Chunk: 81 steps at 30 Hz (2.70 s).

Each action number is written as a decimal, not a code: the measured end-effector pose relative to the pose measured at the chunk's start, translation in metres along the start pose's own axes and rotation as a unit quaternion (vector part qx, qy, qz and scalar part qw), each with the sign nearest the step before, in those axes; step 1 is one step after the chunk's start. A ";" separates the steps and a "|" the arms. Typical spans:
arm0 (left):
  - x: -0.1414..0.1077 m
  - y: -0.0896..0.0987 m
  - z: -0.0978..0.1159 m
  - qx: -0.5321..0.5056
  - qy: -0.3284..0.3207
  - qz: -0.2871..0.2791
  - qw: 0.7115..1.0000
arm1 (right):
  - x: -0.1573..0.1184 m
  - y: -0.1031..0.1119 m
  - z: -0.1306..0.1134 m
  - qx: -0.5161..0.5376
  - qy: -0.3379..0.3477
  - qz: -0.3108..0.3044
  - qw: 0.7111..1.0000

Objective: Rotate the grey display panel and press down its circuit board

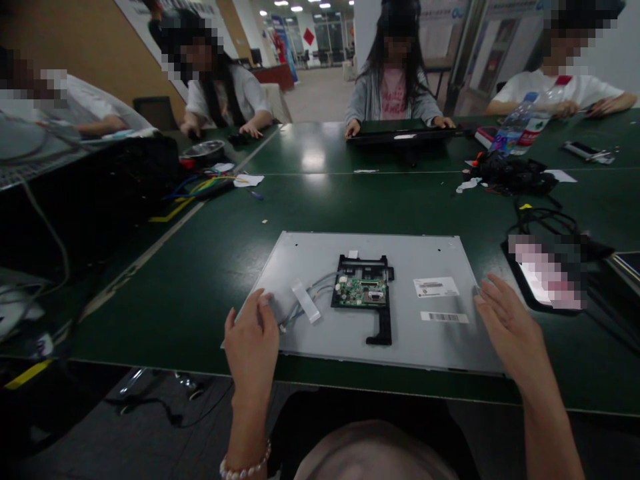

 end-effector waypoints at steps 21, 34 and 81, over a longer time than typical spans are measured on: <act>0.008 -0.005 -0.011 0.037 0.099 -0.060 0.993 | -0.013 -0.033 -0.019 -0.030 0.086 -0.089 0.992; 0.022 -0.001 -0.015 0.023 0.143 -0.029 0.989 | -0.030 -0.047 -0.045 -0.138 0.172 -0.100 0.970; -0.089 -0.061 0.156 -0.060 -0.196 -0.184 0.961 | -0.044 -0.094 -0.063 -0.233 0.367 -0.289 0.853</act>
Point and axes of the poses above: each hand's wrist, its own x-axis towards the middle knuckle, its own y-axis out of the back of the hand, z = x × y, the point moved 5 cm from there along x, towards the middle knuckle, and after that the axes turned 2 degrees about z, right-handed, at the moved point
